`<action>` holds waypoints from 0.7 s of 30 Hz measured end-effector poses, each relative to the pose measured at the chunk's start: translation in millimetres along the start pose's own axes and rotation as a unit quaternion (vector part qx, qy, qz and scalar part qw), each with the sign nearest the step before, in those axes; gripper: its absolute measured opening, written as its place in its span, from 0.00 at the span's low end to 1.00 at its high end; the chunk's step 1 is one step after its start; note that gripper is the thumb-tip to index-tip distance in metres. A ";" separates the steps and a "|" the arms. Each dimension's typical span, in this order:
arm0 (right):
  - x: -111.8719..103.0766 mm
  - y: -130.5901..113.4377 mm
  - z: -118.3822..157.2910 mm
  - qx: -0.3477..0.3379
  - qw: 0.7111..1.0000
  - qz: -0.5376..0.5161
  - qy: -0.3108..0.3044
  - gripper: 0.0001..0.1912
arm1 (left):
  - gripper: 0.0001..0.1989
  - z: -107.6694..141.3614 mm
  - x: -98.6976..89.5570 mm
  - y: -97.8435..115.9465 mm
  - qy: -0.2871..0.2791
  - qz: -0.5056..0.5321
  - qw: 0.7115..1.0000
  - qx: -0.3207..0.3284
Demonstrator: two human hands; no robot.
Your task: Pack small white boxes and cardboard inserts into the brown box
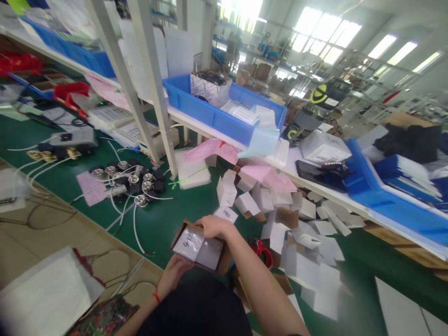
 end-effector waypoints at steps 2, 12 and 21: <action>-0.4 -0.9 0.6 -0.003 1.000 0.001 0.006 0.37 | 0.17 -2.8 -2.9 -0.8 0.006 -0.036 0.999 0.020; -2.7 -5.8 1.5 -0.012 1.000 0.001 0.012 0.35 | 0.08 -2.1 -17.1 21.5 -0.004 -0.218 0.971 0.100; -10.0 61.2 76.4 0.018 0.922 -0.322 0.216 0.23 | 0.06 14.6 -5.2 72.4 -0.085 -0.411 0.883 0.211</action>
Point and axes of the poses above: each hand's wrist, its own z-axis away from the middle knuckle, its own x-axis out of the palm, y = z × x, the point moved 10 cm from there along -z, towards the middle knuckle, and after that the axes turned 7 degrees about x, right-handed, at the moved point
